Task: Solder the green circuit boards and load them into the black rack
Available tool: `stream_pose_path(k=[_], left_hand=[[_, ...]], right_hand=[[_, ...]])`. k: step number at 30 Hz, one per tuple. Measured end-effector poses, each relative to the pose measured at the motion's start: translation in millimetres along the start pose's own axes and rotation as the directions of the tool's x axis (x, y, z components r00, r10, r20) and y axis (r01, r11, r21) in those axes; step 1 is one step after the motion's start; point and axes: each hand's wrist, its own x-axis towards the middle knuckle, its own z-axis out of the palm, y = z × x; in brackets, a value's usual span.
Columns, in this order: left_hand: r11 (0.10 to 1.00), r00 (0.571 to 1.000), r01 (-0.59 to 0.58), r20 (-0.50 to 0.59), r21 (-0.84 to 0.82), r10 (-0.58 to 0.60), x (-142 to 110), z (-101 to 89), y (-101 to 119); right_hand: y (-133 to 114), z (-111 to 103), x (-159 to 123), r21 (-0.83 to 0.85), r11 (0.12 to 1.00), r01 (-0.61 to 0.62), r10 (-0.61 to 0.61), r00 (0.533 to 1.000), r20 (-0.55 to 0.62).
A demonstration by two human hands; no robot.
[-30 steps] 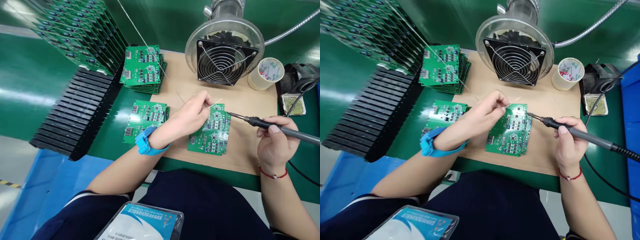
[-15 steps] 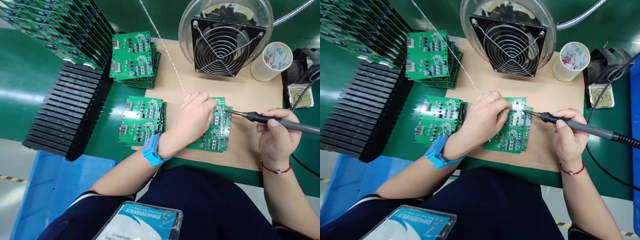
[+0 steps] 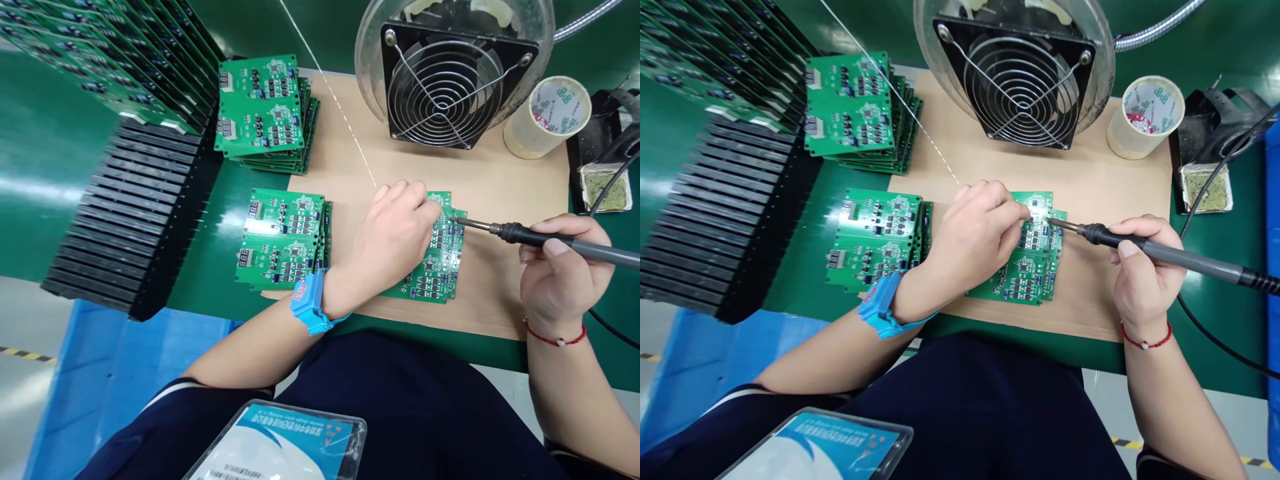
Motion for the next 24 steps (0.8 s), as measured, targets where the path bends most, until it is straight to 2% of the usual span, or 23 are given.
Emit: stream_pose_path(k=[8, 12, 15, 24], left_hand=[[0.999, 0.998, -0.047, 0.048, -0.005, 0.048, 3, 2.0, 3], [0.999, 0.999, -0.025, 0.026, -0.041, 0.026, 3, 3.0, 2], [0.998, 1.0, -0.017, 0.021, -0.054, 0.018, 4, 6.5, 2], [0.995, 0.997, -0.074, -0.011, -0.065, 0.074, 10, 14.5, 7]], right_hand=[[-1, 0, 0, -0.026, 0.999, -0.025, 0.025, 0.999, 0.029], [0, 0, 0, -0.038, 0.999, -0.015, 0.015, 1.0, -0.005], [2, -1, -1, -0.058, 0.998, -0.031, 0.032, 0.999, 0.013], [3, -3, -1, -0.062, 0.998, -0.016, 0.019, 0.999, 0.042]])
